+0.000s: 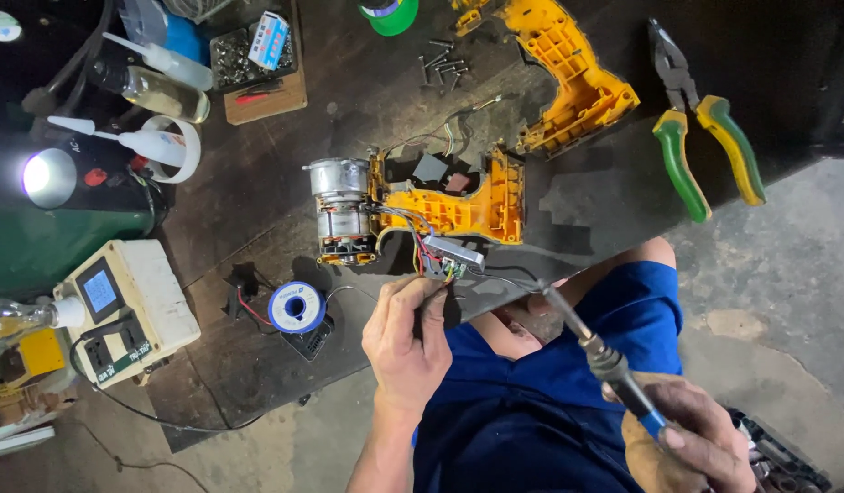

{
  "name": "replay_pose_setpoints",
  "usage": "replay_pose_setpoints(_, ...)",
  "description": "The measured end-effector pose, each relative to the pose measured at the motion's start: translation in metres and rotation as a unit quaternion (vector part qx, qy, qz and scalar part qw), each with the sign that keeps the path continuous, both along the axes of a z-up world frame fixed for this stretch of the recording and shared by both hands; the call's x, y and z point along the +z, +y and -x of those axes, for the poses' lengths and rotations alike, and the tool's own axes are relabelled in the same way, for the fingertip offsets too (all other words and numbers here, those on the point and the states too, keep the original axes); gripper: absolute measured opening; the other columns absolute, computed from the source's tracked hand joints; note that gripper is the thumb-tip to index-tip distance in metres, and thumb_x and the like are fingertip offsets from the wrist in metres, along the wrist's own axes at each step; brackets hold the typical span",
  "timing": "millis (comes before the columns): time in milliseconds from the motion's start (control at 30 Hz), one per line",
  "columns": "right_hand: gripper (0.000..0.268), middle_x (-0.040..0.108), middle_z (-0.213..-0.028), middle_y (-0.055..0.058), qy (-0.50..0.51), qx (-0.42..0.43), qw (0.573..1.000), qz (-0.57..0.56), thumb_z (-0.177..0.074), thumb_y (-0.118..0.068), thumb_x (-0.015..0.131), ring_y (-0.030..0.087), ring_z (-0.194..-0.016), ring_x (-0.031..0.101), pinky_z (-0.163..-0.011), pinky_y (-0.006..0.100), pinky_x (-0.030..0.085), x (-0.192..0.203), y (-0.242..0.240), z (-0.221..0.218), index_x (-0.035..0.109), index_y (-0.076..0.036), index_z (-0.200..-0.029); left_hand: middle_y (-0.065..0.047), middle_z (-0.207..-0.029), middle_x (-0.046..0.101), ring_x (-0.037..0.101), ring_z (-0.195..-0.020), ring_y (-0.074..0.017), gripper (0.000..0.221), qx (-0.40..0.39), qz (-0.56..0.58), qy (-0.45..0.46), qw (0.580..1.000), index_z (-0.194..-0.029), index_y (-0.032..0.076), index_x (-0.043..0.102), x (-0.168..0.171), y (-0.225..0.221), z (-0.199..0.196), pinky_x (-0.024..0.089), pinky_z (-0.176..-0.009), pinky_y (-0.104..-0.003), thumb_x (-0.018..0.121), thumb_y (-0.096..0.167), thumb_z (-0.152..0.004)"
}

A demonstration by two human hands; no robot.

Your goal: Repairing a disassembled power drill by stripping wires and soldering them to internal components on a workbench.

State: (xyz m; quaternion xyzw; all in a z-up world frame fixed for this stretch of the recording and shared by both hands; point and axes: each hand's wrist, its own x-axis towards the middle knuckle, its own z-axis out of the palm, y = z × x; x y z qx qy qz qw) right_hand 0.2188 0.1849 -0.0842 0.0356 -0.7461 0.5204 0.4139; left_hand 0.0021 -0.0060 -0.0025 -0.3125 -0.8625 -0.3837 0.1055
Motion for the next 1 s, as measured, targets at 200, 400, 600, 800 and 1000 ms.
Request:
replay_pose_setpoints(200, 0.041, 0.069, -0.114, 0.023, -0.045, -0.009, 0.997, 0.064, -0.111, -0.043, 0.04, 0.037, -0.099, 0.082, -0.088, 0.039, 0.074, 0.034, -0.01, 0.048, 0.064, -0.01, -0.109, -0.009, -0.09, 0.065, 0.061, -0.08, -0.0204, 0.013, 0.038, -0.075, -0.145, 0.986, -0.098, 0.002, 0.063, 0.015, 0.003, 0.001, 0.05, -0.073, -0.033, 0.058, 0.013, -0.103)
replay_pose_setpoints(400, 0.03, 0.069, -0.118, 0.027, -0.155, 0.046, 0.979, 0.127, -0.11, -0.031, 0.039, 0.039, -0.108, 0.08, -0.09, 0.041, 0.075, 0.055, -0.01, 0.04, 0.056, -0.007, -0.116, -0.007, -0.087, 0.062, 0.056, -0.077, -0.0158, 0.016, 0.045, -0.114, -0.228, 0.966, -0.097, 0.002, 0.064, 0.017, 0.001, 0.006, 0.047, -0.07, -0.03, 0.056, 0.014, -0.104)
replay_pose_setpoints(600, 0.041, 0.067, -0.106, 0.027, 0.031, -0.009, 0.975, 0.218, -0.117, -0.044, 0.036, 0.04, -0.092, 0.077, -0.077, 0.045, 0.074, -0.066, -0.036, 0.022, 0.059, -0.011, -0.106, -0.005, -0.087, 0.061, 0.056, -0.076, -0.0149, 0.017, 0.043, -0.106, -0.234, 0.966, -0.097, 0.003, 0.064, 0.018, 0.001, 0.008, 0.046, -0.07, -0.029, 0.055, 0.015, -0.104)
replay_pose_setpoints(800, 0.043, 0.07, -0.128, 0.019, -0.191, 0.121, 0.966, 0.127, -0.108, -0.044, 0.044, 0.04, -0.123, 0.076, -0.105, 0.049, 0.068, 0.026, 0.008, 0.006, 0.059, -0.009, -0.129, -0.007, -0.088, 0.064, 0.057, -0.077, -0.0177, 0.012, 0.032, -0.089, -0.166, 0.982, -0.098, 0.003, 0.064, 0.014, 0.002, 0.007, 0.046, -0.071, -0.031, 0.057, 0.012, -0.103)
replay_pose_setpoints(1000, 0.018, 0.074, -0.106, 0.013, -0.248, -0.051, 0.954, 0.159, -0.099, -0.014, 0.053, 0.032, -0.105, 0.082, -0.098, 0.039, 0.067, 0.057, -0.02, 0.011, 0.066, -0.006, -0.109, -0.012, -0.099, 0.069, 0.067, -0.089, -0.0276, 0.007, 0.0, -0.008, -0.041, 0.999, -0.106, 0.002, 0.063, 0.001, 0.002, 0.003, 0.056, -0.076, -0.036, 0.06, 0.007, -0.102)
